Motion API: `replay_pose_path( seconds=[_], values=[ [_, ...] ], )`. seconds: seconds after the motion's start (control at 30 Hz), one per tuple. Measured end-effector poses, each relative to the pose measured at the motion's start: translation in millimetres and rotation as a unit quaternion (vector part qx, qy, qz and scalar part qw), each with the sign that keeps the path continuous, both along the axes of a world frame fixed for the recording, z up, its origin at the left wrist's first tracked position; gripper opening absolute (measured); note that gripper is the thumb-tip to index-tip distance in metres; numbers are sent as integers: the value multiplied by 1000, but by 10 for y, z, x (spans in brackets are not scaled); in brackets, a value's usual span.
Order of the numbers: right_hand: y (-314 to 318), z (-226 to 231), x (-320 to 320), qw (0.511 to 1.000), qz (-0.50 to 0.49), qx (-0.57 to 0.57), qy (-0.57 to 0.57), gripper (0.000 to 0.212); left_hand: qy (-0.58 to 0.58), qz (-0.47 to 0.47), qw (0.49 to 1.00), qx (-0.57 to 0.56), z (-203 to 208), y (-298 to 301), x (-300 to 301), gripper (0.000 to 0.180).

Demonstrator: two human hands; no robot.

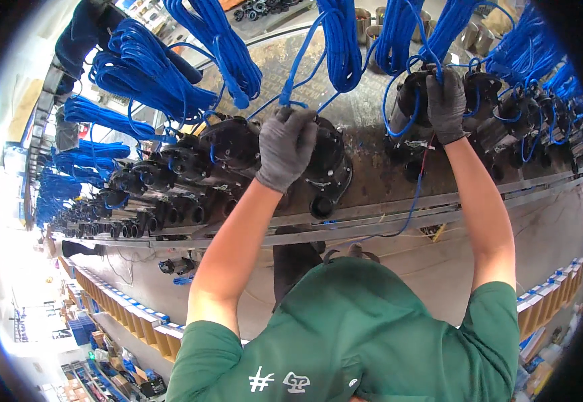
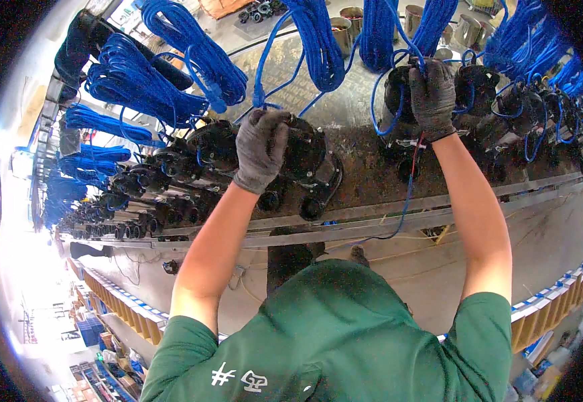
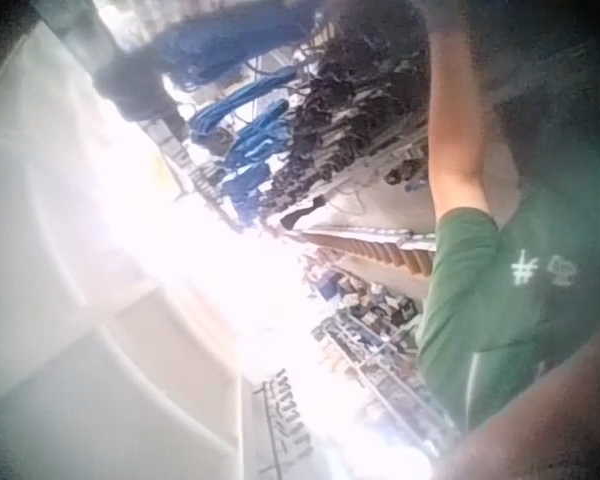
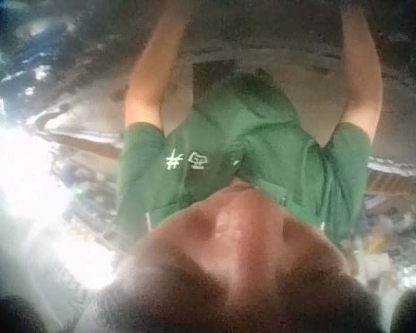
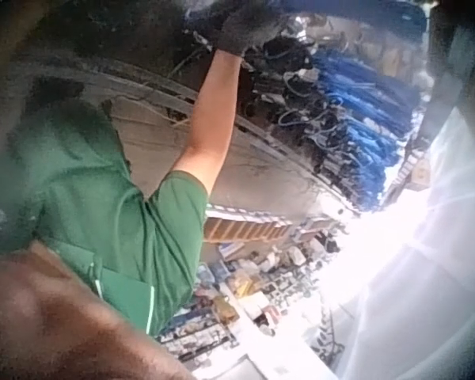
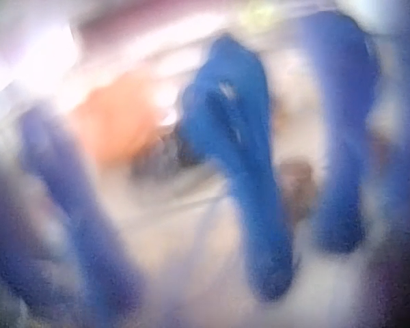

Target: The person assembles water pumps on a production line by placing a small white component into the top of each unit, pressing a black cap onto the motor body, and fitting blue power cables onto the rack hangers. They move along a long row of pumps, performing these actions one unit at a time.

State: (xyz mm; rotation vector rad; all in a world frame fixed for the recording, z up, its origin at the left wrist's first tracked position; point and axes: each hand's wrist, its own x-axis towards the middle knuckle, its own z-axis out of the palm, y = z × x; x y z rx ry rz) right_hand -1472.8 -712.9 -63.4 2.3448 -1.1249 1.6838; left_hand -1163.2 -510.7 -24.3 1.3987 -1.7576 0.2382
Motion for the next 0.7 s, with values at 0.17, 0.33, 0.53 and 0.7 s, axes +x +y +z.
replay_pose_path(
  seconds=[0.17,0.33,0.53,0.7],
  values=[
    [-42,43,-17,999,-26,-20,41,16,-21,13,998,-57,-40,327,-150,29],
    [-6,33,61,994,-56,-79,41,15,-9,62,998,14,107,375,-317,28],
    [-39,65,36,997,-39,-33,63,27,-34,103,994,-24,26,136,-94,24],
    [-39,38,-5,997,-46,-2,68,27,-55,84,993,-67,-83,92,-170,34]
  ],
)
